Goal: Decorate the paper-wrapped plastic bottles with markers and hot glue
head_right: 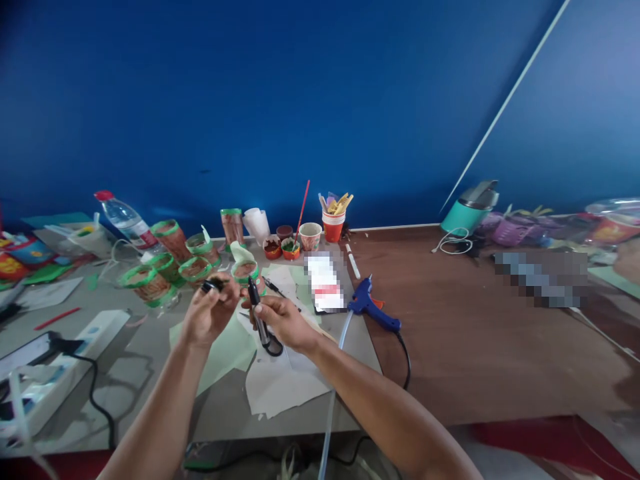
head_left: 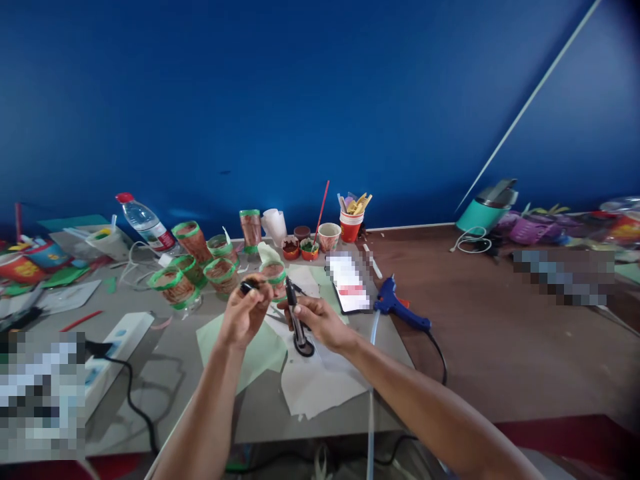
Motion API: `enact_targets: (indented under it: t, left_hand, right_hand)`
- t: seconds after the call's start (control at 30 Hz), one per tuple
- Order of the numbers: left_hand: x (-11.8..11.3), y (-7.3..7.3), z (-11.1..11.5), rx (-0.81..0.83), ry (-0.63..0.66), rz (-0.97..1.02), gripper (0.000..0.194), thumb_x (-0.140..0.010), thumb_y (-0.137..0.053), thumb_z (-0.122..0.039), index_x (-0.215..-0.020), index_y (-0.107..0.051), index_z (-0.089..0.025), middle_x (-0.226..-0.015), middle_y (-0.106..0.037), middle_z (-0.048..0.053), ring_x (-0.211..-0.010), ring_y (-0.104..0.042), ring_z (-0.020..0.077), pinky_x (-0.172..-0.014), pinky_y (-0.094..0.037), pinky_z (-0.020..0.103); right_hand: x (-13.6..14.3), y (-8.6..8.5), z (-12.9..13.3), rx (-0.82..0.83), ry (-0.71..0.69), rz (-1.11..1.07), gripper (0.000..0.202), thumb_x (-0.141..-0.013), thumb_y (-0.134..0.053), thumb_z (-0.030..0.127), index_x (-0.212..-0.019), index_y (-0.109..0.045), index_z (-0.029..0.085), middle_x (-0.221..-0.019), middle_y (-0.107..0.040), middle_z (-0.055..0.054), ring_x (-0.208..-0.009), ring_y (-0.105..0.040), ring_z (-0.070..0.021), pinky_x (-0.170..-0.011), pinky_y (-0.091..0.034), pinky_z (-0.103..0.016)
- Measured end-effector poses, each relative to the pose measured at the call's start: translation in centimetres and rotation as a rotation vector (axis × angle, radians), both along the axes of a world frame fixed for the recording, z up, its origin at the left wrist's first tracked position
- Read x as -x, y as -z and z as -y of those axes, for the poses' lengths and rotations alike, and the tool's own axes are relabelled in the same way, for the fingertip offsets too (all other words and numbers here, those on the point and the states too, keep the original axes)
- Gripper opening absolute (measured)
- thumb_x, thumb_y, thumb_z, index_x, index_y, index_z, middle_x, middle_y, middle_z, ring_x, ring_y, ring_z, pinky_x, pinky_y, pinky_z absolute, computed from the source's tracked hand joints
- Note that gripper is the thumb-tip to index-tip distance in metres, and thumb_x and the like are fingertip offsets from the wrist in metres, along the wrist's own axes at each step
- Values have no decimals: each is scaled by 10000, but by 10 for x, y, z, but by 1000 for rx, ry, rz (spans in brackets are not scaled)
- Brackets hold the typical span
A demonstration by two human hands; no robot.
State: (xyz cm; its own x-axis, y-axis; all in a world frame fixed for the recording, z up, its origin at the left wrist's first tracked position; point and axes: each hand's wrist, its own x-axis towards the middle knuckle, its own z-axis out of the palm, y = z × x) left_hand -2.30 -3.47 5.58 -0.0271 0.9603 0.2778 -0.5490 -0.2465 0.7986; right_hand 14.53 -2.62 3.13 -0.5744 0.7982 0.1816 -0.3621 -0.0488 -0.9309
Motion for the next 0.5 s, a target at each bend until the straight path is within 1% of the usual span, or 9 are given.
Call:
enact_targets:
  t: [0.07,0.1,0.17,0.23,0.3,0.37,0.43,0.5]
  left_hand:
    - [-6,5,1,62,23,-127,417,-618,-850,-375,-954,-685,-190,-688,-586,-16,-676,-561,114,-681,-474,255]
    - [-9,7,1,92,22,-191,432,-595,-864,-370,-947,-695,-186,-742,-625,2,-713,-577,126,-685,-471,252]
    - [-13,9,1,127,-2,-299,381,-580,-874,-347,-873,-708,-167,-798,-660,20,-755,-589,134,-704,-469,243]
    - [-14,10,1,133,-24,-353,305,-601,-864,-326,-795,-703,-153,-764,-657,15,-743,-587,127,-700,-467,231]
    - [-13,11,1,131,-2,-350,275,-630,-845,-328,-774,-692,-151,-710,-636,4,-682,-582,120,-654,-475,231]
    - [-11,12,1,128,53,-317,276,-651,-827,-347,-791,-686,-155,-680,-619,-2,-612,-580,124,-584,-485,244]
    - [-9,13,2,126,99,-282,287,-657,-818,-363,-810,-680,-163,-668,-614,-1,-552,-582,135,-524,-495,266]
    - [-9,15,3,122,117,-264,300,-654,-818,-374,-823,-679,-168,-658,-618,4,-510,-580,141,-490,-502,281]
  right_hand:
    - [0,-3,1,-31,34,38,438,-756,-679,591,-779,-649,155,-644,-537,17,-587,-455,-95,-547,-349,-232]
    - [0,-4,1,-32,56,51,438,-740,-693,590,-740,-625,157,-616,-503,32,-561,-415,-84,-531,-322,-227]
    - [0,-5,0,-19,94,75,452,-703,-717,594,-709,-589,161,-582,-438,56,-530,-342,-67,-508,-273,-223]
    - [0,-6,-1,-28,108,108,472,-693,-712,612,-699,-571,161,-575,-416,62,-528,-317,-65,-501,-256,-223]
    - [0,-6,-1,-69,94,141,492,-718,-678,635,-675,-558,160,-576,-437,53,-535,-334,-69,-503,-266,-225]
    - [-1,-6,0,-103,63,149,507,-748,-642,650,-656,-550,160,-575,-467,41,-537,-358,-73,-503,-278,-226]
    - [-3,-7,1,-105,41,132,506,-764,-629,651,-658,-556,161,-581,-496,31,-536,-378,-76,-501,-286,-226]
    - [-4,-7,3,-85,26,116,496,-775,-630,638,-653,-560,163,-585,-510,26,-526,-381,-75,-493,-285,-225]
